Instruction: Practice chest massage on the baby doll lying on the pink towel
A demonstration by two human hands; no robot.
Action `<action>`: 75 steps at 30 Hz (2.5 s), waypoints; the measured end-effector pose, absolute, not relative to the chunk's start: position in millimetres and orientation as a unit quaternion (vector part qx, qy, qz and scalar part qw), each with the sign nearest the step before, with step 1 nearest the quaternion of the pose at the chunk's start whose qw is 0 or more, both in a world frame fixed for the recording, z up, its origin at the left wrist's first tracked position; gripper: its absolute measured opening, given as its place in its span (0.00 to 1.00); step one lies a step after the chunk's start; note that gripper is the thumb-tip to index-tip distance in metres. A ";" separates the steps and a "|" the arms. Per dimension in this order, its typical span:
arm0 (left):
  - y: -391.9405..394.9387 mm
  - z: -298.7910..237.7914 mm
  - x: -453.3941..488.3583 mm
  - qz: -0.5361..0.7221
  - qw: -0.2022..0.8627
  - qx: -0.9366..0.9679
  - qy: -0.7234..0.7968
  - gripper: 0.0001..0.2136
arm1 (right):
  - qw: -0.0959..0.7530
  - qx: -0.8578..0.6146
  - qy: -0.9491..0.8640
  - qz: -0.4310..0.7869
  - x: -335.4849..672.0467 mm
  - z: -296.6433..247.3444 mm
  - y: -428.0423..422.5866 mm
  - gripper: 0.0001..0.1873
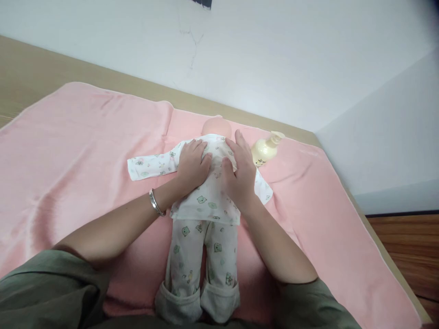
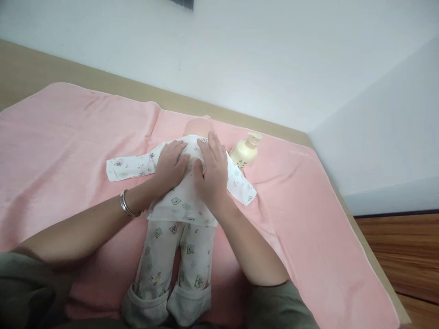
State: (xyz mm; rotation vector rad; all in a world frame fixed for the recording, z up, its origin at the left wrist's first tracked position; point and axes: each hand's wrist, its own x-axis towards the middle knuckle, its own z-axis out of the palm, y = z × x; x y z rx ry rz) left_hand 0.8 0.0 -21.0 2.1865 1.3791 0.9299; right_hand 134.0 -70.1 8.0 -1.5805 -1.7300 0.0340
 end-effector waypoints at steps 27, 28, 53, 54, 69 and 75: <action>2.3 -22.2 -1.6 0.348 0.189 0.781 0.483 0.21 | 0.319 -0.627 -0.709 0.043 121.1 2.7 -73.8 0.26; 2.4 -22.6 -1.5 0.350 0.188 0.780 0.482 0.21 | 0.333 -0.619 -0.711 0.036 122.4 4.5 -74.4 0.26; 14.9 -17.8 -4.2 0.299 0.159 0.820 0.461 0.22 | 0.350 -0.654 -0.670 0.024 116.0 -15.9 -56.4 0.28; 15.1 -17.6 -4.5 0.298 0.161 0.822 0.459 0.21 | 0.345 -0.656 -0.671 0.024 115.7 -15.5 -55.7 0.29; 20.1 -10.0 -4.7 0.305 0.201 0.804 0.469 0.21 | 0.347 -0.651 -0.675 -0.001 110.8 -15.0 -63.0 0.26; 20.6 4.5 2.2 0.352 0.342 0.714 0.499 0.22 | 0.357 -0.624 -0.695 0.014 137.4 12.2 -58.3 0.22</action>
